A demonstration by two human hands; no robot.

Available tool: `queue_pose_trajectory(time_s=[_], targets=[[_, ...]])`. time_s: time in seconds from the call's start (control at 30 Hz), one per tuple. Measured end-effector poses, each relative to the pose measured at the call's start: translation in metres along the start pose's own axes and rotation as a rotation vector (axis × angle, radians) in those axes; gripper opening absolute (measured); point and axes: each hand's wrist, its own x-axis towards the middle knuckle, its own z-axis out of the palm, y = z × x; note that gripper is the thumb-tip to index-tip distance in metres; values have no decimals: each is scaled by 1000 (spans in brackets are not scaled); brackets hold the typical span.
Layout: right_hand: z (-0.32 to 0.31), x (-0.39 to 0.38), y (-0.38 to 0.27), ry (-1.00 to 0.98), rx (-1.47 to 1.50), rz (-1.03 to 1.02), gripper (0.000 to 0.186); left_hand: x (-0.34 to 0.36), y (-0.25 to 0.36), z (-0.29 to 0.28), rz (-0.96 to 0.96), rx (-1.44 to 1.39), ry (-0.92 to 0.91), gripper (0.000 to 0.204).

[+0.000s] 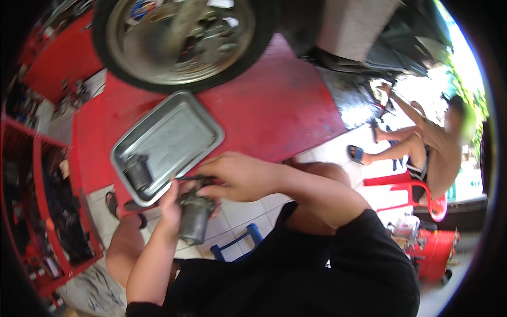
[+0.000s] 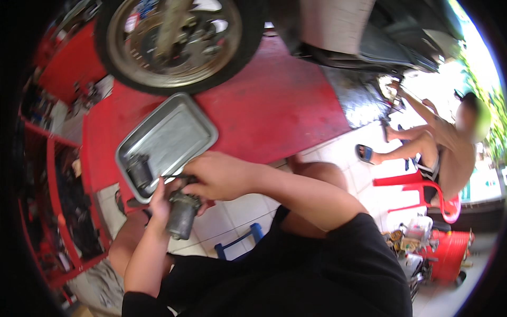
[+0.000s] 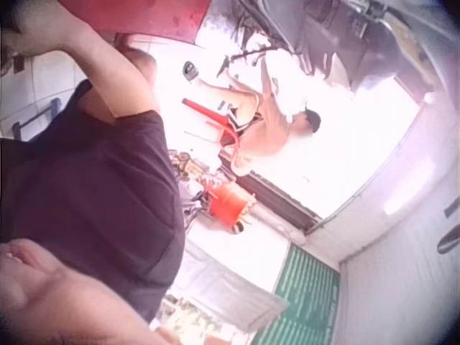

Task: The person uses a screwdriver to disassemble a cylindrical motorcycle starter motor held in their left hand. They remove a small internal component and place it into a metal tray on the red workbench. The person continues to manipulate the motor housing and the screwdriver, occasionally placing the motor back into the tray.

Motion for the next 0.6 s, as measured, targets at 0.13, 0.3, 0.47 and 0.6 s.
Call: queue_pose_trajectory(time_s=[0.13,0.3,0.47,0.6], targets=[[7,6,7,-62,21,64,26,-3,-10,-2,64,-102,259,77],[9,-1,8,-25,-39,91,27,13,-13,3,77,28,266,84],[22,1,18,91,-122,116,26,16,-6,15,45,37,353,80],[24,0,11,140,-15,166,23,16,-1,17,42,-19,389,81]])
